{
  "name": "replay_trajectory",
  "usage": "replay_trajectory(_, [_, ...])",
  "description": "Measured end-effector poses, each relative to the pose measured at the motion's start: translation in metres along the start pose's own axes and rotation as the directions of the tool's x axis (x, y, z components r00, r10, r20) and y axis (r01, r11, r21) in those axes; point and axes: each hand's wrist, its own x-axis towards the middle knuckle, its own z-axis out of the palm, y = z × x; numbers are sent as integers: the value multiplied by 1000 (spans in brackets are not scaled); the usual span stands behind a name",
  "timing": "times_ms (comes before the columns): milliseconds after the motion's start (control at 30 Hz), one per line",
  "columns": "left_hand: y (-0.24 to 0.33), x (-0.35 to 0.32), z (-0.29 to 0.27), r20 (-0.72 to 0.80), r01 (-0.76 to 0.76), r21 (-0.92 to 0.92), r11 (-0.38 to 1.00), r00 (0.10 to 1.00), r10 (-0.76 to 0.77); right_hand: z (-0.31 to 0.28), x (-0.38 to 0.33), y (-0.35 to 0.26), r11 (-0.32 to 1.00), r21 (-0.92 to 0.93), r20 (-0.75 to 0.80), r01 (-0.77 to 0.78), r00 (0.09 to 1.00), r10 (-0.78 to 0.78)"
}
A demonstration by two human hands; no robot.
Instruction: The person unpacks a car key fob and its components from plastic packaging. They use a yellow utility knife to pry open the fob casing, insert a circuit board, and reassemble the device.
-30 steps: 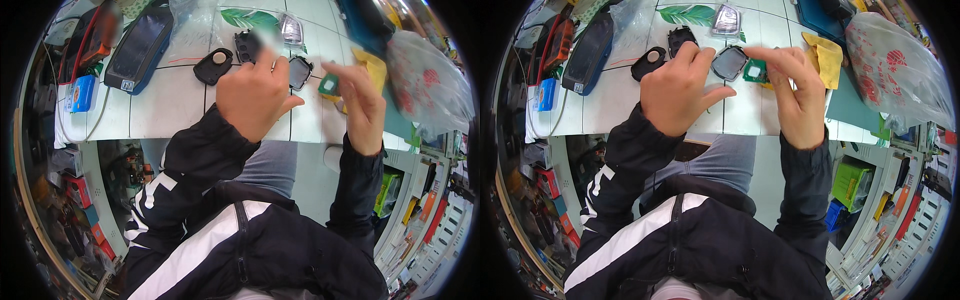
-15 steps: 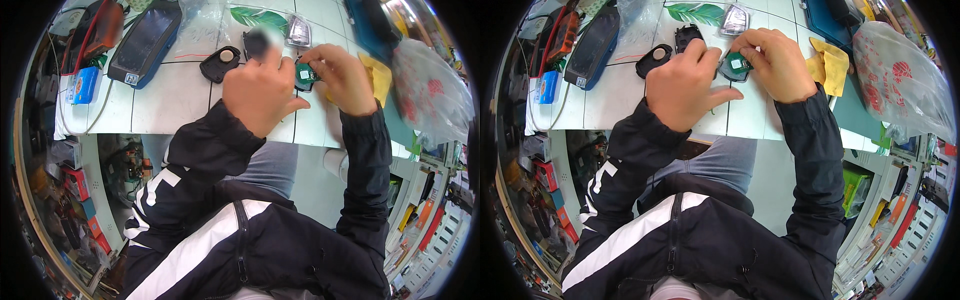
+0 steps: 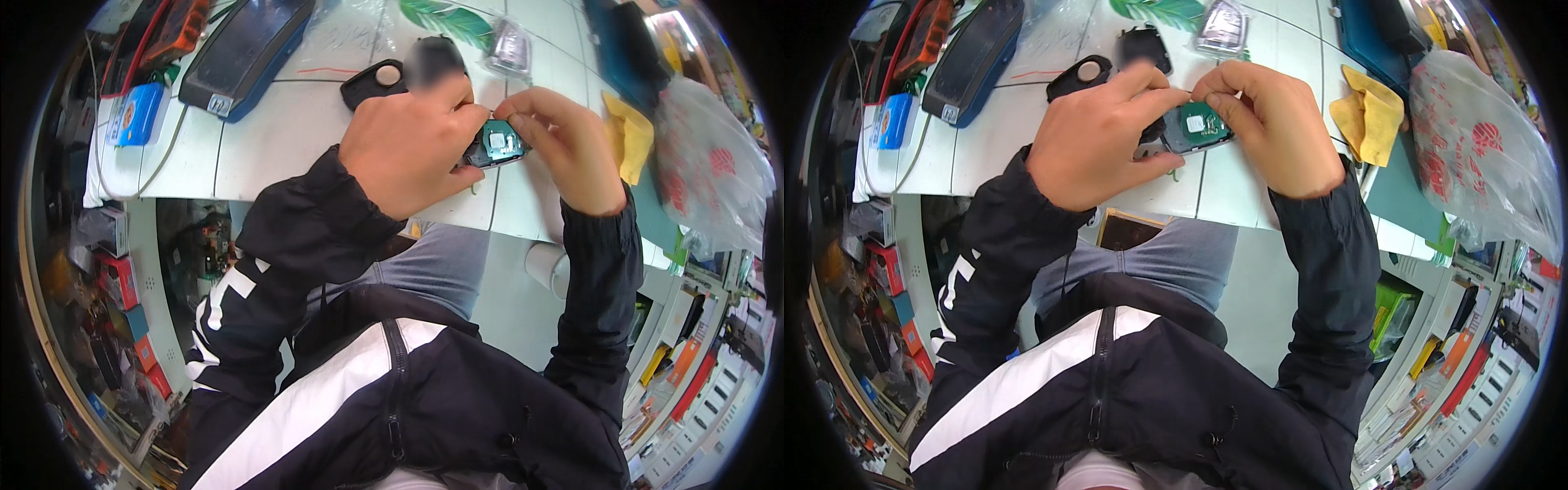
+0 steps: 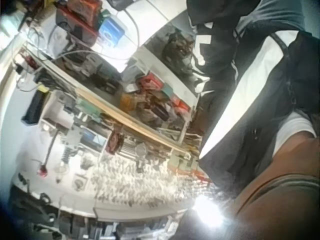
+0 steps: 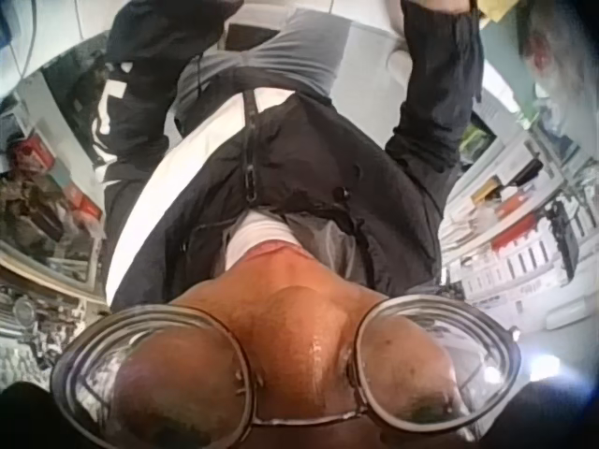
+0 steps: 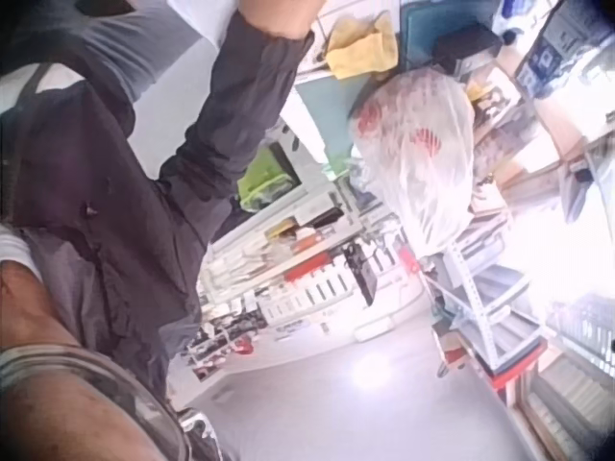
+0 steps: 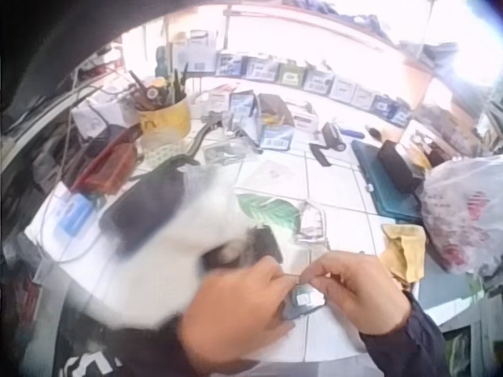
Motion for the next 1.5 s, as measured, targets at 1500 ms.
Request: replay_trajectory(1500, [-13,-16,5,-164,-82,-104,991,984,64,26,-19,-6,979,-141,-144,146,976,-166])
